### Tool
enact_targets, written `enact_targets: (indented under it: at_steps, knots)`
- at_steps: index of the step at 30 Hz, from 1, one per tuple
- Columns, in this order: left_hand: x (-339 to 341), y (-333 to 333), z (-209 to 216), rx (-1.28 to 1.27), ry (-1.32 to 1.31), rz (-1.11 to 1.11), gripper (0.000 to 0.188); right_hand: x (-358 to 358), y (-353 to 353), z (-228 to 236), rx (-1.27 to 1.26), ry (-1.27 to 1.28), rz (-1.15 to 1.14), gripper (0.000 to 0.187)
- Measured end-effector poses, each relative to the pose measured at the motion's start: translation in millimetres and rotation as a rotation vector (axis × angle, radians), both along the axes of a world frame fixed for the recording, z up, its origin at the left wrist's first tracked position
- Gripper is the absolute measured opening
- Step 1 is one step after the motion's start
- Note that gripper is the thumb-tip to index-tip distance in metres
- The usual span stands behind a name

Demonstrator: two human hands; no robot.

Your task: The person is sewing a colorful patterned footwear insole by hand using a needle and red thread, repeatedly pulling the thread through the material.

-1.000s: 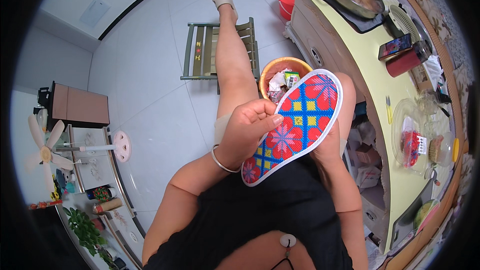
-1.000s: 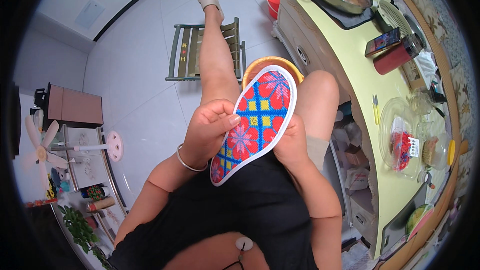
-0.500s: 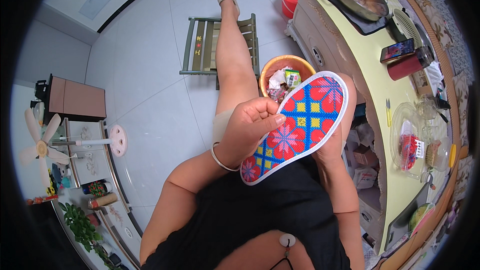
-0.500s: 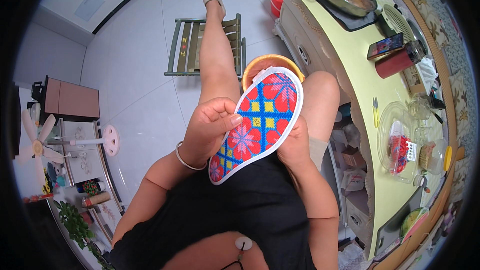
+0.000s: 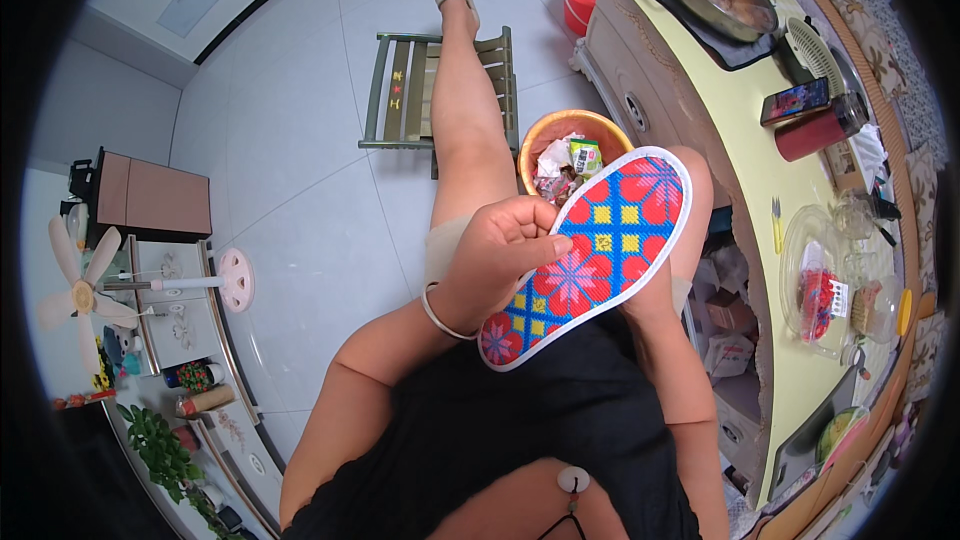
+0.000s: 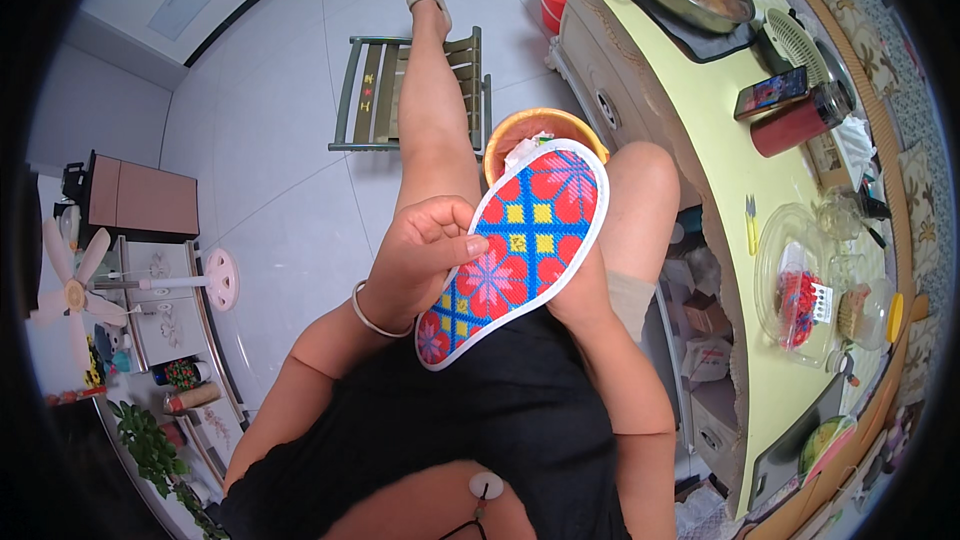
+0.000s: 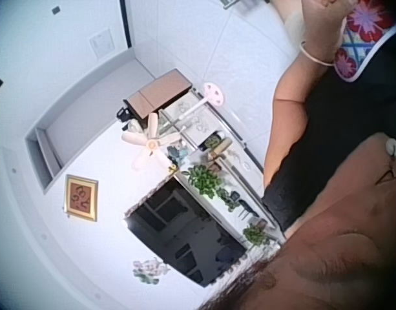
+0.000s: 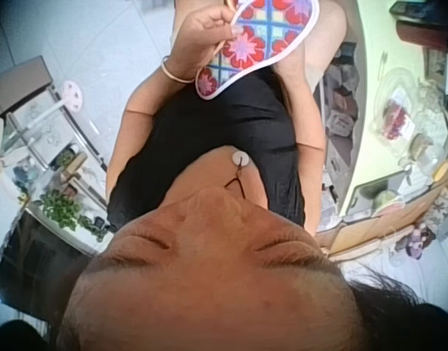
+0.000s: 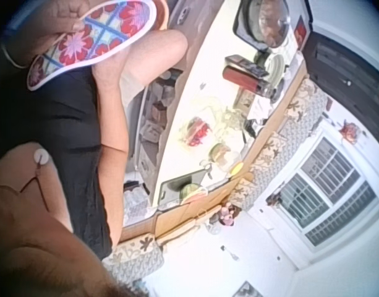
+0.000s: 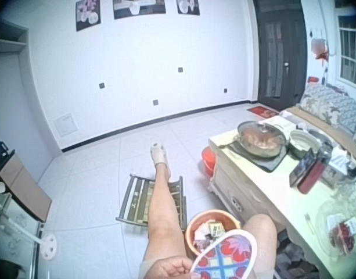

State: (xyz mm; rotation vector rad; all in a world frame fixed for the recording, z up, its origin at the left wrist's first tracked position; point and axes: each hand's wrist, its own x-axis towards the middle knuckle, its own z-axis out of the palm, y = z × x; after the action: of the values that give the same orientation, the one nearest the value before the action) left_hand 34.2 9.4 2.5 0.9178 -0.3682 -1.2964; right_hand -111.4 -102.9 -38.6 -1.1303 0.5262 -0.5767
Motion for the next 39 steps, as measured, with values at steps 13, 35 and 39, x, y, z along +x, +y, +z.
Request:
enact_targets:
  at_steps: [13,35,39]
  knots:
    - [0.0,-5.8,-3.2,-0.050,-0.459,0.331,0.007,32.3,-9.1,47.7,-1.307,-0.045,-0.338,0.023]
    - [91.3,23.2,-43.9,0.217,-1.189,0.703,0.011,-275.6,-205.5,54.3,-0.372,-0.723,-1.004,0.003]
    - [47.5,-4.6,-15.6,0.106,-0.614,0.501,0.004,-155.0,-142.6,45.8,-0.397,-0.376,-0.983,0.022]
